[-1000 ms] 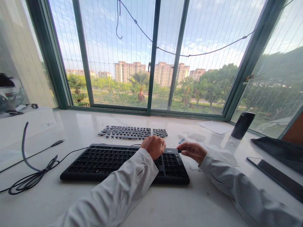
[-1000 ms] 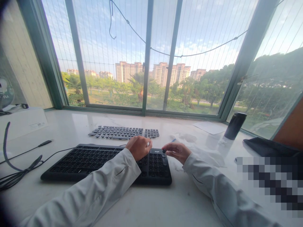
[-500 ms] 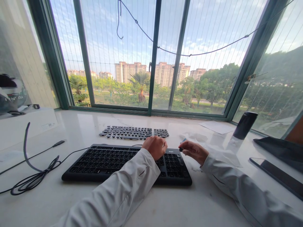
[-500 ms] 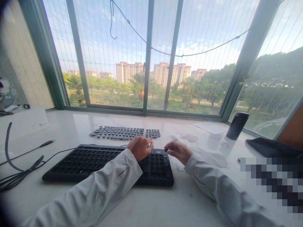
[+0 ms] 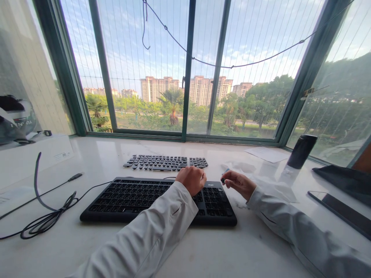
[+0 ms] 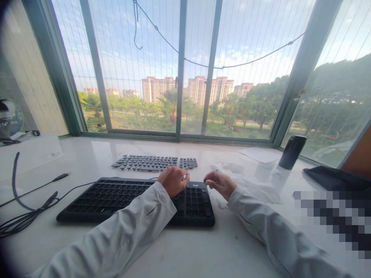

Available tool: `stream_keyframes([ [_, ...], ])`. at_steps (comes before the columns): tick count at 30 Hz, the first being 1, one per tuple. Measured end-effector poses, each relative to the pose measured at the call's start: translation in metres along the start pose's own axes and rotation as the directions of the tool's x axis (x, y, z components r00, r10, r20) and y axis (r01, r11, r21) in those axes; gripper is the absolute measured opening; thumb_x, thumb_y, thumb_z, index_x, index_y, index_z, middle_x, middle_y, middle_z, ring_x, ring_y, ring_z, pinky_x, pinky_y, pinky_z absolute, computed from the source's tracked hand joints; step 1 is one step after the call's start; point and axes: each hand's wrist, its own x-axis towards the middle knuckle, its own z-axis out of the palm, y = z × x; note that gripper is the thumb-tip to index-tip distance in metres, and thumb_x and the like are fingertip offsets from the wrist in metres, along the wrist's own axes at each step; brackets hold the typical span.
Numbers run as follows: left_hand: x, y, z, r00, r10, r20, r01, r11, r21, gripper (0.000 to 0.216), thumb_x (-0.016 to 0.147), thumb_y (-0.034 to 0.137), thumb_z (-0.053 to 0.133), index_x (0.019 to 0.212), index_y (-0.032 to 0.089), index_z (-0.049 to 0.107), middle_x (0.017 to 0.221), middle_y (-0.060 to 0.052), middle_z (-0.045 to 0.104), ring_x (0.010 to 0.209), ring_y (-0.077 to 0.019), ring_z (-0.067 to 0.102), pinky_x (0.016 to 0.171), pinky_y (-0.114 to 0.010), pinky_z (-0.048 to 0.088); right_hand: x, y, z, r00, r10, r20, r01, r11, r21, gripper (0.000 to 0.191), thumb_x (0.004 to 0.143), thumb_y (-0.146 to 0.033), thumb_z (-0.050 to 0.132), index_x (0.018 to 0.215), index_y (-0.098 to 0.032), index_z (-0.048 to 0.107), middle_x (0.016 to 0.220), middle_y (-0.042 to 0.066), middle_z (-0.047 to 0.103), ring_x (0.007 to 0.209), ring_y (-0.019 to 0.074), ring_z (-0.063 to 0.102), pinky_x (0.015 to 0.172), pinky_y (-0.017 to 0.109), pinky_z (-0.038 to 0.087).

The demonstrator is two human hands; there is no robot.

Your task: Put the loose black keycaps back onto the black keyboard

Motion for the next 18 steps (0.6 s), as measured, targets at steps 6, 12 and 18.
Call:
stream_keyframes([
  [6,0.001,0.002,-0.001,1.000,0.011,0.015,-0.011,1.000,0.000,0.037,0.088,0.032,0.039,0.081,0.016,0.072,0.080,-0.013,0.071,0.078,-0.0260,0.067,0.073,-0.035,0.049,-0.002,-0.006,0.000,0.999,-0.034,0.040,0.038,0.996,-0.082,0.041,0.074,-0.054,0.066,0.092,-0.017,0.064,0.090,0.008,0.065,0.079,0.0175,0.062,0.076,0.033,0.052],
  [12,0.001,0.000,0.001,0.999,0.042,0.002,-0.042,0.999,0.020,0.038,0.088,0.031,0.038,0.080,0.017,0.072,0.080,-0.012,0.071,0.077,-0.0256,0.067,0.073,-0.036,0.049,-0.008,-0.016,-0.002,0.982,-0.079,0.171,0.108,0.980,-0.168,0.036,0.075,-0.048,0.067,0.091,-0.015,0.069,0.080,0.006,0.067,0.062,0.0113,0.054,0.062,0.026,0.048],
  [18,0.002,-0.001,0.000,0.999,0.053,-0.004,-0.053,0.998,0.030,0.039,0.088,0.032,0.038,0.079,0.017,0.072,0.078,-0.011,0.071,0.076,-0.0253,0.067,0.073,-0.035,0.048,-0.013,-0.032,-0.005,0.908,-0.193,0.372,0.266,0.951,-0.155,0.031,0.073,-0.044,0.071,0.090,-0.019,0.074,0.075,0.004,0.068,0.053,0.0086,0.045,0.056,0.024,0.043],
])
